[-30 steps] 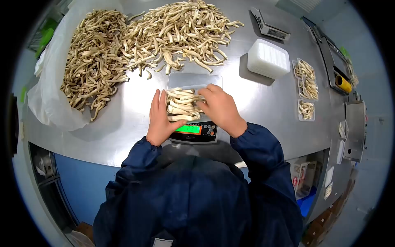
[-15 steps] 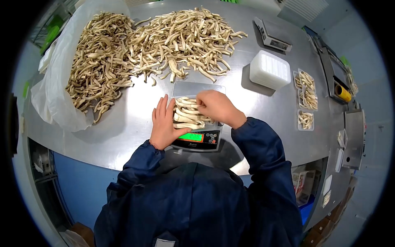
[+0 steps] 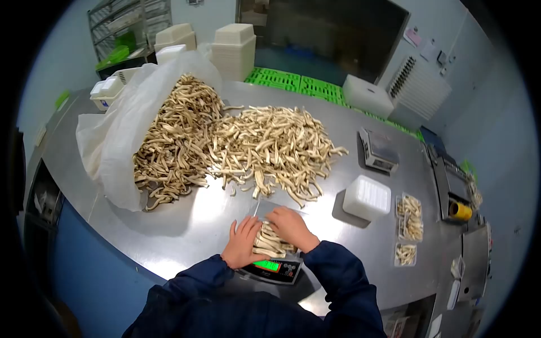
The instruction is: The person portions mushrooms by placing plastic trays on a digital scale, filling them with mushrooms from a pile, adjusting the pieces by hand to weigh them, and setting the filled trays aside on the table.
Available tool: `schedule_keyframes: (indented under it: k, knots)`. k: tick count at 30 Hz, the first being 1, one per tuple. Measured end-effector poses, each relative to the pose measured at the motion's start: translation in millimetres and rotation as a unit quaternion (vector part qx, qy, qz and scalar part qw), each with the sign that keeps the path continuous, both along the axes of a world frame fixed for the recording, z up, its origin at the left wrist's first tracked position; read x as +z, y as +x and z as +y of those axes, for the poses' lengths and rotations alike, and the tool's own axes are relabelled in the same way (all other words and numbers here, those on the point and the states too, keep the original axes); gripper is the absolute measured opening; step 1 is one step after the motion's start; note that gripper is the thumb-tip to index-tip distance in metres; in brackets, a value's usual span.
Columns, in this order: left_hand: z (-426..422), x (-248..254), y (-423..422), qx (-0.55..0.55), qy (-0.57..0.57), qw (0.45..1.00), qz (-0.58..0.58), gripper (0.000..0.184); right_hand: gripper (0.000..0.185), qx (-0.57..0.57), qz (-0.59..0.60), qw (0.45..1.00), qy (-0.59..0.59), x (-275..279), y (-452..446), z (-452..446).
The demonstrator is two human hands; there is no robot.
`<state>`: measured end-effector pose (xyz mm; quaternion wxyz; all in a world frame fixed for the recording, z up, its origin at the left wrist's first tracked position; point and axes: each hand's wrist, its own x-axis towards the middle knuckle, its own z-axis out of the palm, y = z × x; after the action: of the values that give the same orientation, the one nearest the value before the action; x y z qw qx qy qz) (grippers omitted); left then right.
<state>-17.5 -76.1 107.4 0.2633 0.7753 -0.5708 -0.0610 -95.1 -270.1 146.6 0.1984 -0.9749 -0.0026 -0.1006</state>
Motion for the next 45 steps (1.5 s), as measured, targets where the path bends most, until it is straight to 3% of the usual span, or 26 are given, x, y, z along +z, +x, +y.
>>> schedule_keyframes:
  k: [10,15,17,21,23,25,32,37,39,43,45]
  knots:
    - [-2.5,-1.7,-4.8,-0.013,0.003,1.0,-0.006,0.097,0.01,0.04,0.006,0.996,-0.081,5.4,3.3,1.5]
    - [-5.0,-5.5,-5.2,0.005,0.01,1.0,0.007,0.099,0.012,-0.063,0.064,0.993,-0.074,9.5,-13.1,-5.9]
    - [-4.6,-4.7,-6.0,0.008,0.037,0.999,0.018,0.1,0.012,-0.053,0.066,0.995,-0.045,-5.3,-20.3,-9.8]
    - [3.7,-2.5,-2.5,0.038,-0.008,0.999,0.034,0.105,0.03,-0.119,-0.021,0.992,0.038,13.5,-37.1,5.0]
    - [4.7,-6.0,-1.0,0.047,0.0,0.998,0.046,0.107,0.053,-0.122,0.019,0.991,0.052,-1.8,-46.9,17.0]
    - [1.5,-8.1,-1.9,0.046,-0.006,0.998,0.046,0.107,0.058,-0.095,0.017,0.995,-0.005,-6.6,-52.6,32.4]
    - [-8.7,-13.3,4.2,0.057,-0.019,0.998,0.031,0.103,0.049,-0.112,0.004,0.994,0.0,-15.6,-44.6,21.2]
    - [1.0,-2.6,7.9,0.076,-0.059,0.992,0.084,0.103,0.04,-0.164,-0.087,0.97,0.155,-1.3,-59.6,-4.1]
    - [18.9,-6.1,15.1,0.088,-0.103,0.98,0.147,0.092,0.035,-0.25,-0.113,0.933,0.233,-4.3,-81.3,-16.8]
    - [58.3,-4.5,17.9,0.226,-0.102,0.916,0.314,0.068,0.025,-0.349,-0.174,0.89,0.235,-5.4,-124.3,-21.5]
    - [74.4,-12.8,16.6,0.257,-0.105,0.901,0.333,0.06,0.022,-0.379,-0.182,0.875,0.241,-12.6,-139.9,-18.0]
